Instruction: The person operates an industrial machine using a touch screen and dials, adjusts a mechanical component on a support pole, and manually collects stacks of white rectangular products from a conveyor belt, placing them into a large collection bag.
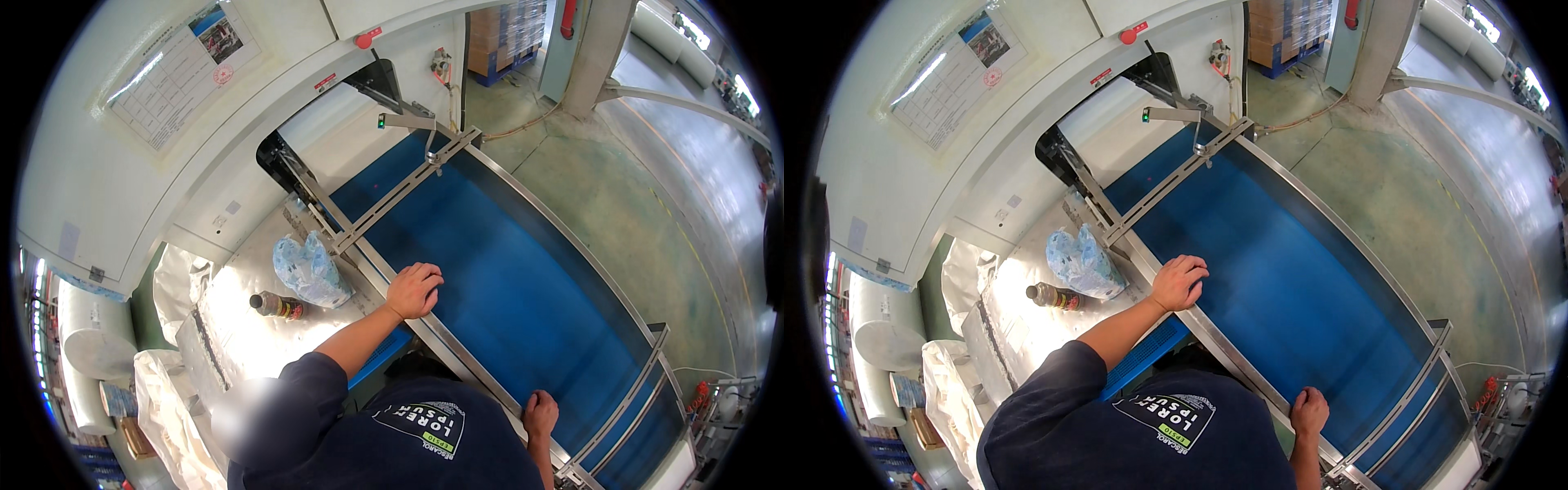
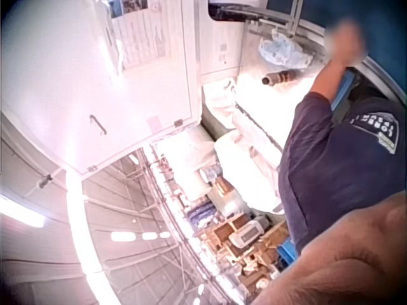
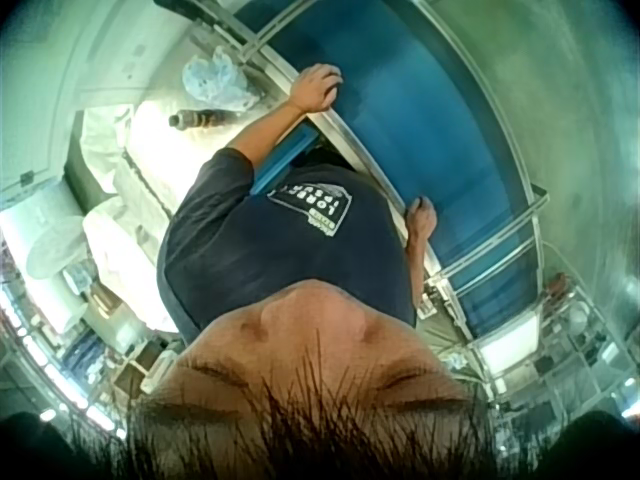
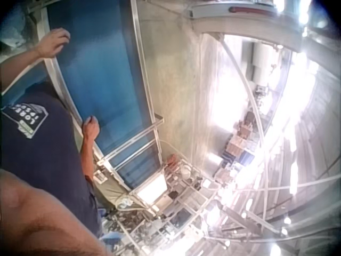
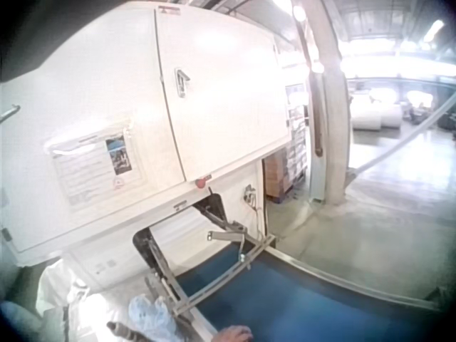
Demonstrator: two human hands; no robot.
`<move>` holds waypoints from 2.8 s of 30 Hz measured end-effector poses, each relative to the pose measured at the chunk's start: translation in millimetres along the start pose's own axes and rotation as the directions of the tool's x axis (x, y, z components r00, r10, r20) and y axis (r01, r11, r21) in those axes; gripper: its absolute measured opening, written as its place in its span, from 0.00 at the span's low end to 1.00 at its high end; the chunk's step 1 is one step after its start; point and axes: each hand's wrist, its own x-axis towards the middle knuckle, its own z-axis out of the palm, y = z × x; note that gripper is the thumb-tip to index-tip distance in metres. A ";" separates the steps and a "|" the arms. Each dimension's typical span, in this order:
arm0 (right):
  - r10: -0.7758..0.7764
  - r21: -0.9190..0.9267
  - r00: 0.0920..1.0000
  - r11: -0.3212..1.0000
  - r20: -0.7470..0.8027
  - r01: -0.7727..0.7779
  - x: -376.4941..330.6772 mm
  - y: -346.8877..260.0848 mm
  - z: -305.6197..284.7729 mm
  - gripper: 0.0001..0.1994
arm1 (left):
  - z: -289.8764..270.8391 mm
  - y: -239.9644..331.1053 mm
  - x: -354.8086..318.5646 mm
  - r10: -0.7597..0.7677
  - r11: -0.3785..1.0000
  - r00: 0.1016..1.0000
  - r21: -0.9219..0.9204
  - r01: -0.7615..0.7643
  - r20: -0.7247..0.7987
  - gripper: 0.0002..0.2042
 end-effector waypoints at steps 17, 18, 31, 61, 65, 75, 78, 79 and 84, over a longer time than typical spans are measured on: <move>-0.002 -0.009 1.000 1.000 -0.002 0.002 0.9 -0.1 -0.6 0.10 | 4.0 -1.3 -0.4 -0.005 1.000 1.000 -0.001 0.005 -0.001 0.09; -0.005 -0.009 1.000 1.000 -0.004 0.005 0.7 0.0 -0.5 0.10 | 3.9 -1.4 -0.2 -0.004 1.000 1.000 -0.001 0.004 0.000 0.09; 0.016 -0.026 0.998 1.000 0.054 -0.014 -4.5 10.7 11.6 0.09 | 3.7 -0.4 3.1 -0.032 0.999 0.999 -0.028 0.032 0.003 0.10; -0.003 0.029 1.000 1.000 -0.011 0.003 2.5 1.2 -0.1 0.07 | 3.8 1.8 3.6 -0.012 1.000 0.999 0.000 0.012 0.046 0.10; 0.015 0.019 1.000 1.000 0.005 -0.015 2.3 3.3 1.6 0.08 | 5.2 0.3 2.4 -0.011 1.000 0.999 0.002 0.011 0.036 0.10; 0.017 0.031 1.000 0.999 0.011 -0.018 2.3 0.0 2.4 0.09 | 3.5 -2.8 3.2 -0.046 0.999 0.997 -0.009 0.046 0.054 0.11; -0.040 -0.014 0.999 0.999 -0.008 0.040 2.0 1.8 4.5 0.06 | 3.0 -4.0 3.6 -0.059 0.998 0.996 -0.017 0.061 0.060 0.11; -0.041 -0.039 0.999 0.998 0.008 0.041 2.2 0.7 4.0 0.07 | 3.3 -5.3 3.3 -0.058 0.998 0.996 -0.022 0.060 0.061 0.12; -0.061 -0.067 0.993 0.995 0.097 0.068 34.6 -34.9 -4.9 0.09 | -1.2 -9.4 4.9 -0.052 0.996 0.996 -0.074 0.057 0.066 0.15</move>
